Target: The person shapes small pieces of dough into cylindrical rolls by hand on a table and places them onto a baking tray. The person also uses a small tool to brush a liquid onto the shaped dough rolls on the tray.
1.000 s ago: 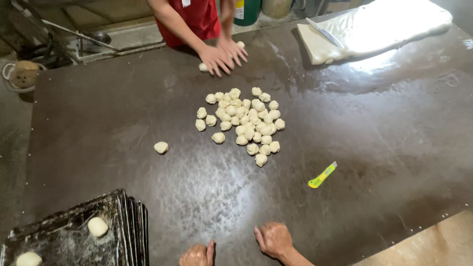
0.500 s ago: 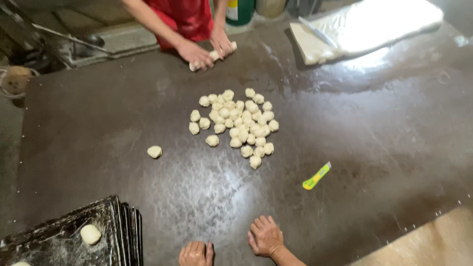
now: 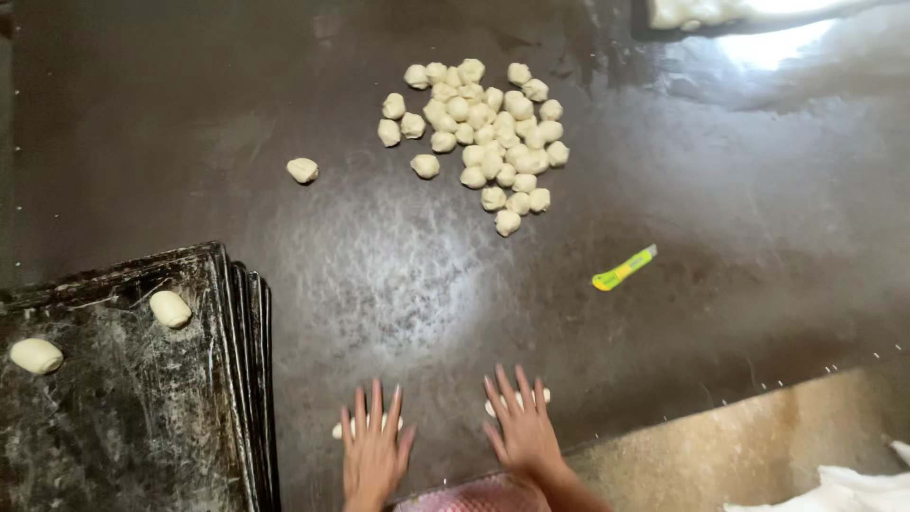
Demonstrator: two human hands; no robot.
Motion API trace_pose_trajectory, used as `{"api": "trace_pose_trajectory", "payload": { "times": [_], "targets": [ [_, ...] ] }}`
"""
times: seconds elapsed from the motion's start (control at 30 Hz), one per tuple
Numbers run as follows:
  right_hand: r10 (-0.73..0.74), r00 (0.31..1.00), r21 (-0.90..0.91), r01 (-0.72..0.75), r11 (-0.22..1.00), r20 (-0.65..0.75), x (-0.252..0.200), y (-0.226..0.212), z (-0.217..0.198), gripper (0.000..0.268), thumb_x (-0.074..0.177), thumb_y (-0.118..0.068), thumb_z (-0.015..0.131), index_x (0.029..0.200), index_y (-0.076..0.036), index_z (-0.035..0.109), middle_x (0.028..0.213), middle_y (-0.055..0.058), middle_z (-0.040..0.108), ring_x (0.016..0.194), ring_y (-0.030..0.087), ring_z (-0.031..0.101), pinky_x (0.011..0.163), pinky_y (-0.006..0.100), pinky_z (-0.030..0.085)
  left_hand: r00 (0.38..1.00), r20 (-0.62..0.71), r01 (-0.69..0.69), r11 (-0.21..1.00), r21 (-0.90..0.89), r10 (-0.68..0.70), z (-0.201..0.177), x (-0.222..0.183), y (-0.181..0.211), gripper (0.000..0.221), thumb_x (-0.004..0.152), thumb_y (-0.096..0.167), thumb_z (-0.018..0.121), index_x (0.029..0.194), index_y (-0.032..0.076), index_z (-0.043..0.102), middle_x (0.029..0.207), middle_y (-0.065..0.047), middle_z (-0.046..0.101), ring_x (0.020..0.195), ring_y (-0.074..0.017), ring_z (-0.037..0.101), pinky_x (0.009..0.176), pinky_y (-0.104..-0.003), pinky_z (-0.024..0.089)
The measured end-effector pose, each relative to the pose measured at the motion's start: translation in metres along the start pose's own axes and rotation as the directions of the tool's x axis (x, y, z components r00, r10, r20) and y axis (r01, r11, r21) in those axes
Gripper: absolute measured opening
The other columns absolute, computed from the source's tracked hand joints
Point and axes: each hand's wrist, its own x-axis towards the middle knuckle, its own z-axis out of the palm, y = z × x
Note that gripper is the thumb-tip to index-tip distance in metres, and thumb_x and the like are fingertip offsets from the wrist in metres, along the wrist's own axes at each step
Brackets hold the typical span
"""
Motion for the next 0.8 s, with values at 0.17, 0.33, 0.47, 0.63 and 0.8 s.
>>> {"api": "trace_pose_trajectory", "payload": {
  "times": [0.17,0.33,0.47,0.63,0.8],
  "targets": [
    [0.157,0.982,-0.061,-0.164,0.985,-0.104,0.166,0.015,-0.003,0.079,0.093,-0.054,0.050,0.157,-0.010,0.034,0.165,0.022,0.020,0.151,0.044,0.015,0.116,0.071,0.005,0.996,-0.034,0.082,0.997,0.012,-0.081,-0.057,0.162,0.004,0.081,0.092,0.061,0.049,0.158,0.016,0.032,0.166,-0.020,0.019,0.153,-0.0426,0.015,0.117,-0.068,0.011],
    [0.061,0.989,-0.154,-0.081,0.985,-0.132,0.108,0.009,-0.002,0.074,0.095,-0.049,0.050,0.155,-0.008,0.035,0.167,0.018,0.022,0.154,0.042,0.018,0.119,0.070,0.007,0.995,-0.007,0.103,0.994,0.029,-0.103,-0.049,0.109,0.014,0.087,0.093,0.062,0.045,0.158,0.007,0.026,0.167,-0.019,0.018,0.155,-0.0374,0.015,0.121,-0.064,0.007],
    [0.013,0.994,0.046,-0.018,0.999,0.110,-0.034,-0.006,0.004,0.076,0.091,-0.043,0.060,0.152,-0.006,0.036,0.164,0.018,0.021,0.148,0.052,0.016,0.112,0.066,0.015,0.985,-0.168,0.003,0.990,-0.143,-0.027,-0.035,-0.031,0.031,0.088,0.090,0.061,0.046,0.156,0.007,0.026,0.163,-0.021,0.020,0.149,-0.0405,0.017,0.115,-0.065,0.008],
    [-0.004,0.999,-0.061,0.006,0.998,0.043,0.013,0.035,0.013,0.078,0.086,-0.042,0.064,0.154,-0.016,0.037,0.164,0.016,0.021,0.148,0.050,0.020,0.116,0.070,0.015,0.993,-0.111,0.022,0.996,-0.088,-0.032,-0.024,0.018,-0.007,0.084,0.088,0.059,0.052,0.158,0.019,0.029,0.165,-0.023,0.014,0.151,-0.0463,0.014,0.118,-0.068,0.008],
    [0.176,0.963,-0.044,-0.188,0.981,-0.206,0.166,0.082,-0.002,0.076,0.093,-0.045,0.056,0.158,-0.011,0.035,0.167,0.023,0.020,0.152,0.045,0.021,0.115,0.075,0.009,0.952,-0.233,0.185,0.981,-0.065,-0.196,-0.035,0.158,-0.057,0.079,0.098,0.060,0.042,0.162,0.015,0.027,0.169,-0.025,0.012,0.154,-0.0481,0.011,0.119,-0.070,0.002]
  ]
}}
